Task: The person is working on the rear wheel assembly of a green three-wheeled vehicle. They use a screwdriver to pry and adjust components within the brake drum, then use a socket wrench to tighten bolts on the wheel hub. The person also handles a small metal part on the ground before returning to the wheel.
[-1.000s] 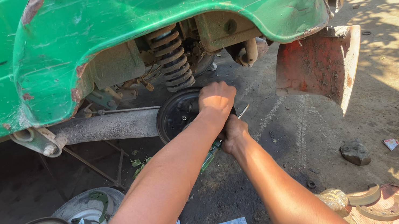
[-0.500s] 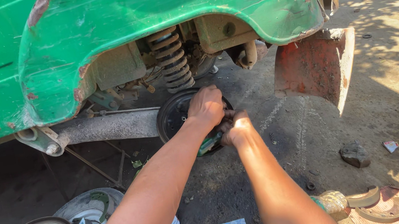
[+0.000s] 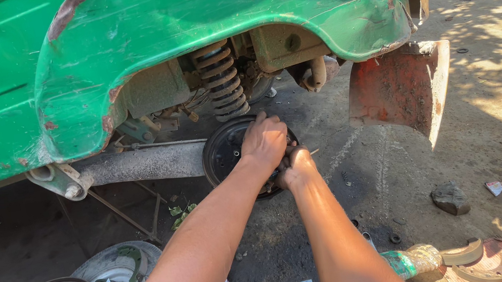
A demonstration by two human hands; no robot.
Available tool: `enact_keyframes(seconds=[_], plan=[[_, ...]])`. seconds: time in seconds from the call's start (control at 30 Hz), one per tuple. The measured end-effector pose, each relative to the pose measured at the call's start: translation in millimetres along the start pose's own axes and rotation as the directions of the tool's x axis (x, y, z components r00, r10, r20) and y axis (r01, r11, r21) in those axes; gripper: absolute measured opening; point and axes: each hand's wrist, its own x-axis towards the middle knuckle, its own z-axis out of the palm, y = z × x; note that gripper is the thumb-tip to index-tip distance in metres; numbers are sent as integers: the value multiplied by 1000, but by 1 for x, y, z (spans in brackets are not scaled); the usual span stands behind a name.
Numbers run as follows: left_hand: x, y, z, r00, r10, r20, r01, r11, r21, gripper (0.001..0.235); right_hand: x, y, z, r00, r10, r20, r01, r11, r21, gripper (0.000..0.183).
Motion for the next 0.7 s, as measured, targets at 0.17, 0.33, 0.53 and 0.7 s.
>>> enact_keyframes(seconds=[0.17,0.33,0.53,0.7], plan=[[0,10,8,995,-88,-54,92,992,85,31,16,6,-11,978,-2,207,-23,993,116,43],[4,11,12,993,-105,58,96,985,141,15,45,13,-18,963,2,271,-39,991,130,38],[-3,5,-6,983,-158,94,169,977,-128,20,58,5,-22,969,-1,248,-15,998,62,31],[-7,8,-13,966,-215,141,241,949,-202,22,63,3,-27,970,-8,243,1,1000,27,25]])
